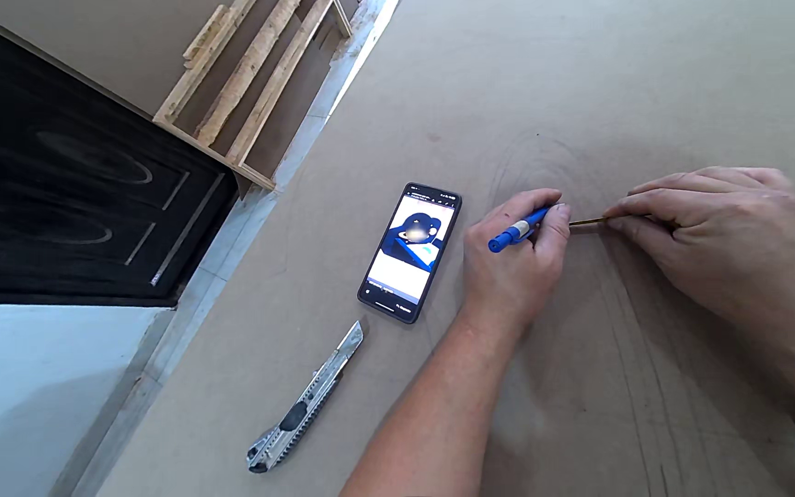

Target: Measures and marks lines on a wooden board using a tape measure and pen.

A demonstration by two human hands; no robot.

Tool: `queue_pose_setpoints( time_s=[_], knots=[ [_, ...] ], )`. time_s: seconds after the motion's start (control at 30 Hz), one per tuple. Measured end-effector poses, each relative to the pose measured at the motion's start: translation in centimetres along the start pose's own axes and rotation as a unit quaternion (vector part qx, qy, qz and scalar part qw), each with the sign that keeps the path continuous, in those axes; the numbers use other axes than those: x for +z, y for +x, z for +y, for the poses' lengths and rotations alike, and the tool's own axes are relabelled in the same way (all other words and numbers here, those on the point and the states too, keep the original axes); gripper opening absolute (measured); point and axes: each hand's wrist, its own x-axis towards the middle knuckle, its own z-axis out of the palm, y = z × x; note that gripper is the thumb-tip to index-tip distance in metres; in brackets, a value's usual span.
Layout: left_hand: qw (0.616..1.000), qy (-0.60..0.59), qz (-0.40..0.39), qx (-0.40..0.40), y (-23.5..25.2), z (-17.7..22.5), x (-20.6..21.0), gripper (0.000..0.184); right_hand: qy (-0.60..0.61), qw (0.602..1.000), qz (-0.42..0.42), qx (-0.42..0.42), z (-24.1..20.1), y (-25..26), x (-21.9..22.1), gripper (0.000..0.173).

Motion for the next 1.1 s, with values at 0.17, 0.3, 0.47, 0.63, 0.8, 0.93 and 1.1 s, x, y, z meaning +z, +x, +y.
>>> queue_pose_setpoints(
  time_s=[0.17, 0.3, 0.47, 0.63, 0.8, 0.93, 1.1],
  knots=[
    [1.0, -0.004, 0.001, 0.001, 0.0, 0.1, 0.0, 0.019, -0.004, 1.0, -0.005, 0.004, 0.0, 0.0, 0.0, 0.024],
    [1.0, -0.003, 0.002, 0.001, -0.1, 0.0, 0.2, 0.019, -0.002, 1.0, -0.003, 0.004, 0.1, 0.0, -0.1, 0.025],
    [1.0, -0.015, -0.003, 0.005, 0.0, 0.0, 0.0, 0.019, 0.002, 1.0, -0.001, -0.001, 0.0, 0.0, 0.0, 0.024],
    [0.998, -0.029, -0.028, -0.038, 0.5, 0.0, -0.8, 0.016, -0.008, 1.0, 0.007, 0.009, 0.1, 0.0, 0.2, 0.019],
    [0.996, -0.008, -0.027, -0.086, 0.9, 0.2, -1.0, 0.006, -0.023, 1.0, -0.019, 0.008, 0.2, 0.1, 0.1, 0.018],
    [0.998, -0.002, -0.023, -0.064, 0.8, 0.5, -0.8, 0.009, -0.031, 0.999, -0.03, 0.007, 0.1, 0.1, 0.0, 0.018],
    [0.997, 0.032, -0.018, -0.073, 1.0, 0.5, -0.7, 0.009, -0.035, 0.999, -0.038, 0.003, 0.2, 0.3, -0.1, 0.019]
  ],
)
